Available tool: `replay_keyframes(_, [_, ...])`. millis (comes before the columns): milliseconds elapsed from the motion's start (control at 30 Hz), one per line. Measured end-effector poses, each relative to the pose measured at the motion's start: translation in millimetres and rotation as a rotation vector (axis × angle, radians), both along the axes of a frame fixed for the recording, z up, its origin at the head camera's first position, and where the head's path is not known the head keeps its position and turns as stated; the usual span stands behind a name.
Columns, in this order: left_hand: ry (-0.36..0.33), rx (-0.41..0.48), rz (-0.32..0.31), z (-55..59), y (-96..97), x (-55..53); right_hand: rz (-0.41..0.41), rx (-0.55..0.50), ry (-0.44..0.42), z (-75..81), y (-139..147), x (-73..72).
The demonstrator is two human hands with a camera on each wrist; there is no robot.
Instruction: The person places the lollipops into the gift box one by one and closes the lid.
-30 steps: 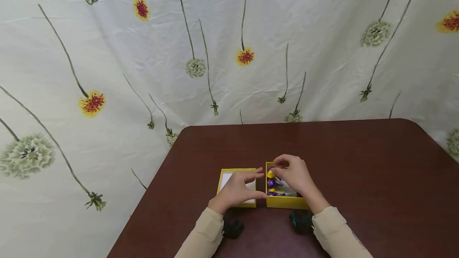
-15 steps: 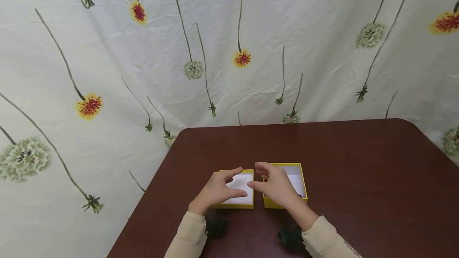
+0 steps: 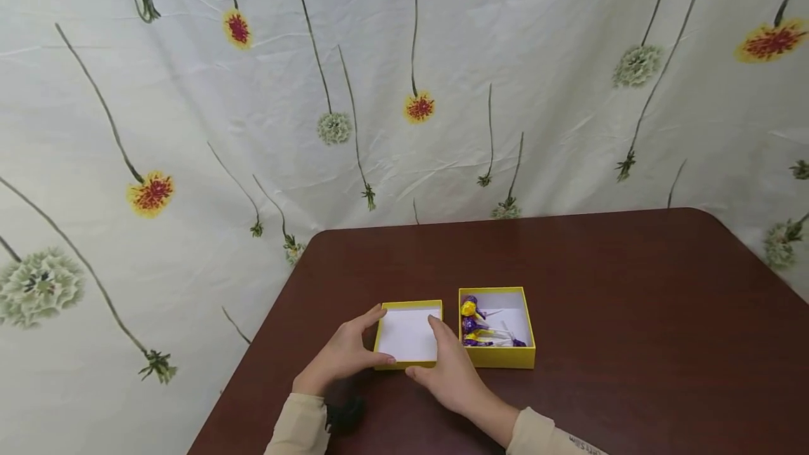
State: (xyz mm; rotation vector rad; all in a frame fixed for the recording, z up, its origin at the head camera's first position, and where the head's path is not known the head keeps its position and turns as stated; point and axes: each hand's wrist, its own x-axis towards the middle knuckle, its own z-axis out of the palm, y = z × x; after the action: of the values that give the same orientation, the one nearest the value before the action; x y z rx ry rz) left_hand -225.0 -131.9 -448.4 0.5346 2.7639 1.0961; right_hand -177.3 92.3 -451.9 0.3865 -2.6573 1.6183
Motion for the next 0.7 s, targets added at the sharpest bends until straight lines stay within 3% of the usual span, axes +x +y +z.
replay_keyframes(200, [-0.025,-0.010,-0.017,-3.8,-5.8,1.1,-0.005,0.007,-0.018,-6.2,-7.0,-2.8])
replay_keyframes(500, [-0.166,0.052,-0.033,-6.3,-6.2,3.7,-0.008,-0.055,-0.107,-11.0,-8.5,-5.2])
replay_keyframes(700, [-0.155,0.029,-0.026,-7.3,-6.0,4.0,-0.042,-0.028,-0.120,-11.2,-8.6,-4.9])
